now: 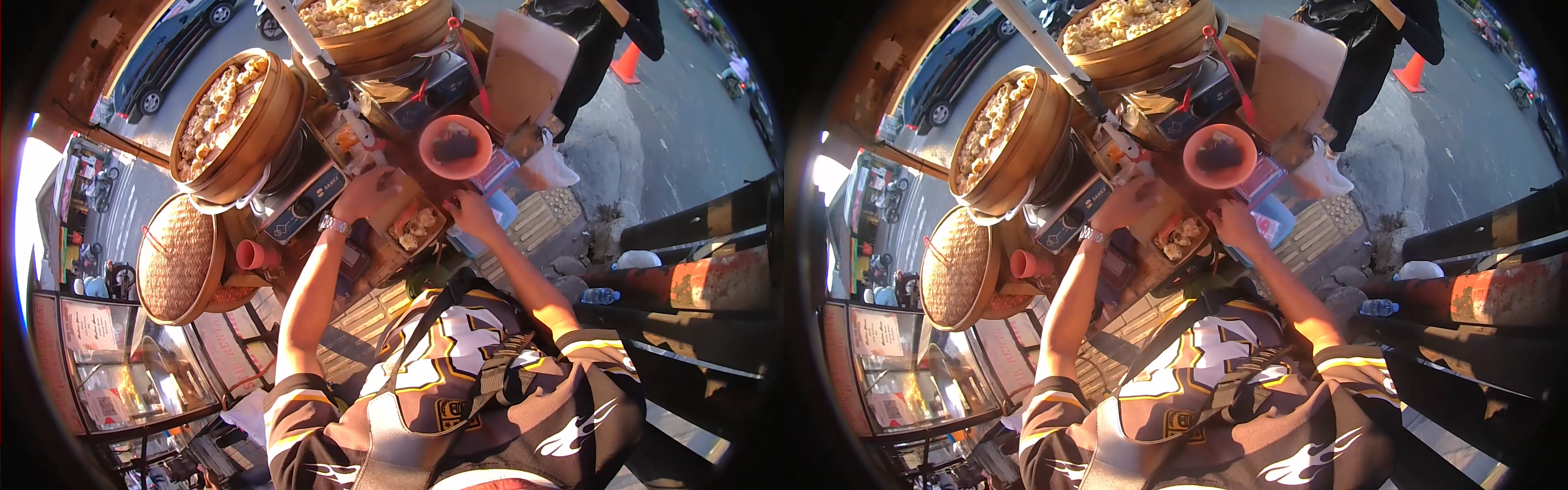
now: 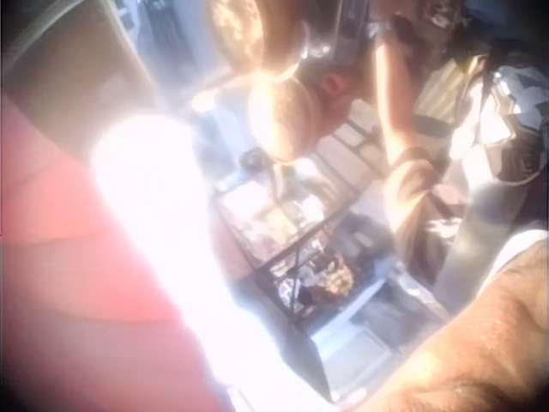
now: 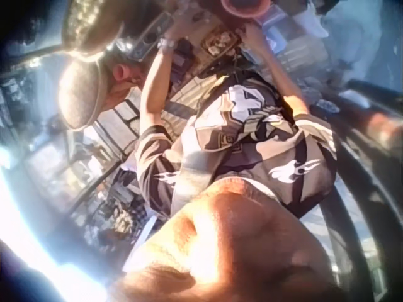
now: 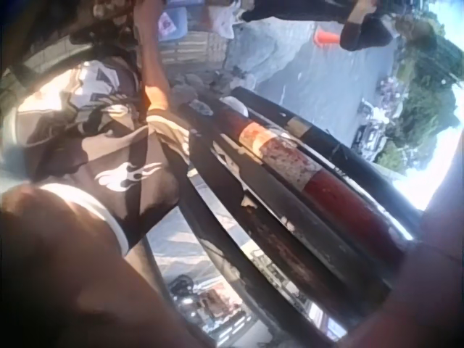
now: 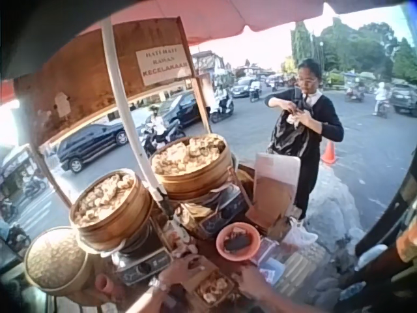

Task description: The person prepares a food container by hand, uses tongs to transfer food items from a steamer into the container, and puts a packet inside. The person closes the lid, places the container in a plastic bag, and hands it to a customer before taking payment from a wallet.

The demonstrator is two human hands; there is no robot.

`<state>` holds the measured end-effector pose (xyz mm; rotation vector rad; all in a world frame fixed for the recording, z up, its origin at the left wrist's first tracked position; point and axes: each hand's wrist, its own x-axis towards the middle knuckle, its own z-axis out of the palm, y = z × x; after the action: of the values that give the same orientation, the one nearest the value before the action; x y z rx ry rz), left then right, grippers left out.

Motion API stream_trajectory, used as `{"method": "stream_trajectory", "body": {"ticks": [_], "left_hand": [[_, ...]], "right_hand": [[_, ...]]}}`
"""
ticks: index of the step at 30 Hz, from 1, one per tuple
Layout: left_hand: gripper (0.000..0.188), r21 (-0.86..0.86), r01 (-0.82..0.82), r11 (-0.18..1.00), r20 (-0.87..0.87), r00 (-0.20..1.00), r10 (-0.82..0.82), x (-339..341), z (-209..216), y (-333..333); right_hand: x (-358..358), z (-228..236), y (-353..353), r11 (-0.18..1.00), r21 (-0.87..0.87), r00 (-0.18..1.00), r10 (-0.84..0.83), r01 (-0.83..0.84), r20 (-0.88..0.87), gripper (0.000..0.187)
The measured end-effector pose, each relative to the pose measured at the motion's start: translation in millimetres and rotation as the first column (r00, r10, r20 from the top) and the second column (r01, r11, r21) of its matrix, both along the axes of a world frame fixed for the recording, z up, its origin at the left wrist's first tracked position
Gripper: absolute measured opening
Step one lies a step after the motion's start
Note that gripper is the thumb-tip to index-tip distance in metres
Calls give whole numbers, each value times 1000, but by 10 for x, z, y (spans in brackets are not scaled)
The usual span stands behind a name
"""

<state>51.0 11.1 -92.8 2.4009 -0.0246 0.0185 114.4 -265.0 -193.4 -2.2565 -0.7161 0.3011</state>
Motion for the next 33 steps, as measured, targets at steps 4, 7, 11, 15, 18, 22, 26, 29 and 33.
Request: {"method": "stream_trajectory", "body": {"ticks": [4,7,11,15,18,22,26,29,33], "left_hand": [[57,35,-58,998,-113,992,62,-154,52,-14],[51,-10,-140,990,-163,977,137,-369,134,-71],[41,-36,-198,979,17,980,199,-654,32,-136],[41,100,-221,970,213,957,196,-842,-147,-301],[51,-11,-504,863,117,857,502,-994,-253,-566],[41,-349,-629,694,54,726,685,-1065,-494,-585],[29,-295,-552,780,144,782,607,-927,-648,-380],[31,-337,-422,842,236,827,509,-855,-654,-214],[33,-333,-419,844,174,853,492,-546,-772,44]], "right_hand": [[72,-204,115,1000,26,987,-6,2,159,34],[-36,-36,246,929,367,928,-173,43,329,35],[-141,395,259,950,311,989,-21,-26,149,46],[-33,685,443,866,447,961,122,-226,249,43],[207,411,544,881,368,954,257,-296,153,43],[253,173,525,887,242,916,358,-394,179,52],[295,19,482,892,351,951,309,-284,-15,45],[294,161,567,884,346,939,343,-313,-29,46],[273,85,459,891,307,926,372,-335,-69,60]]}}
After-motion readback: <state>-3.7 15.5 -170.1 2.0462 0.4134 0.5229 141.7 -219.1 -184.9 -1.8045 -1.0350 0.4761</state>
